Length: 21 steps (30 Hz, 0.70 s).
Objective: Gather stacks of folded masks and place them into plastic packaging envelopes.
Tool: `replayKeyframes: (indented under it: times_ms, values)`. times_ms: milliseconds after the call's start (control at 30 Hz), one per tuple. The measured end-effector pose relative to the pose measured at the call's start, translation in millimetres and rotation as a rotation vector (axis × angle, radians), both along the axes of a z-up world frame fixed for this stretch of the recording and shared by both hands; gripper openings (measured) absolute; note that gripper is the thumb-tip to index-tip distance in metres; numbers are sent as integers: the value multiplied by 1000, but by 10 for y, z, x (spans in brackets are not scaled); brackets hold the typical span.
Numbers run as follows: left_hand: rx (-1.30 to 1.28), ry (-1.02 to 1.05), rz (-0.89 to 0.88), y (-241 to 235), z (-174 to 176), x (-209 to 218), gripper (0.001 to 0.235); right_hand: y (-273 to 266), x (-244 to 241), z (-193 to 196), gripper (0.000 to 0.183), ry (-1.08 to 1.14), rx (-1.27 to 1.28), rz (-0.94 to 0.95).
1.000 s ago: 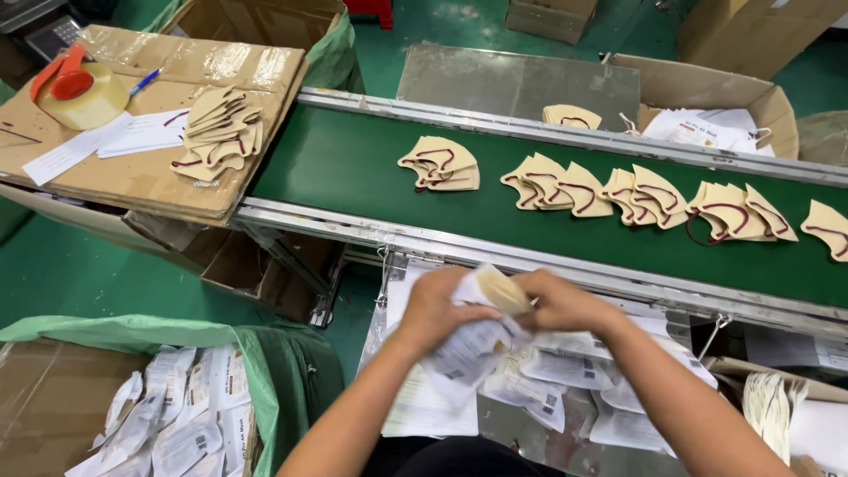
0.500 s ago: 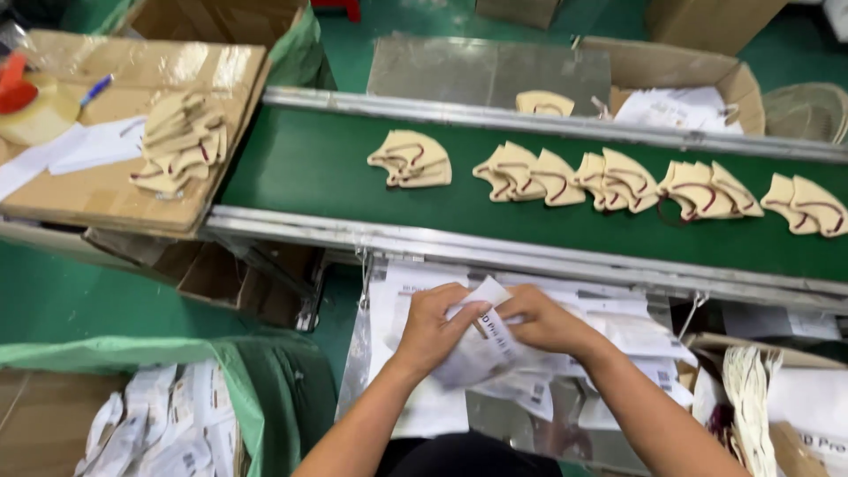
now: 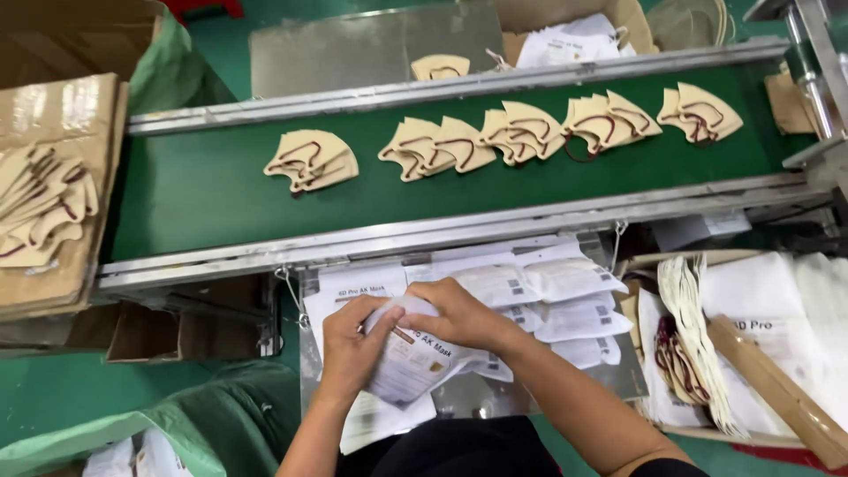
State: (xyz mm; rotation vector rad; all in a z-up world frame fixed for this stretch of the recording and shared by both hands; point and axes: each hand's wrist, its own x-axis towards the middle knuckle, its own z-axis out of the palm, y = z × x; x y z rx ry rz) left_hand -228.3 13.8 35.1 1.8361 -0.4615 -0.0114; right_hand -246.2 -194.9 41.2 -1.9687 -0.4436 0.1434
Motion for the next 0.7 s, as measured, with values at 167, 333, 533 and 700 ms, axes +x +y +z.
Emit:
replayKeyframes:
  times_ms: [167, 333, 533, 700]
  values:
    - [55, -40, -77, -226, 59, -36, 10, -153, -118, -46, 30, -51, -16, -63]
    - [92, -157, -61, -372, 180, -35, 13, -231, -220, -50, 30, 8, 27, -139]
    - [132, -55, -103, -362, 176, 124, 16, -401, -552, -279, 32, 302, 120, -197]
    - [183, -287, -241, -522, 209, 78, 16, -478, -330, -303, 27, 217, 18, -307]
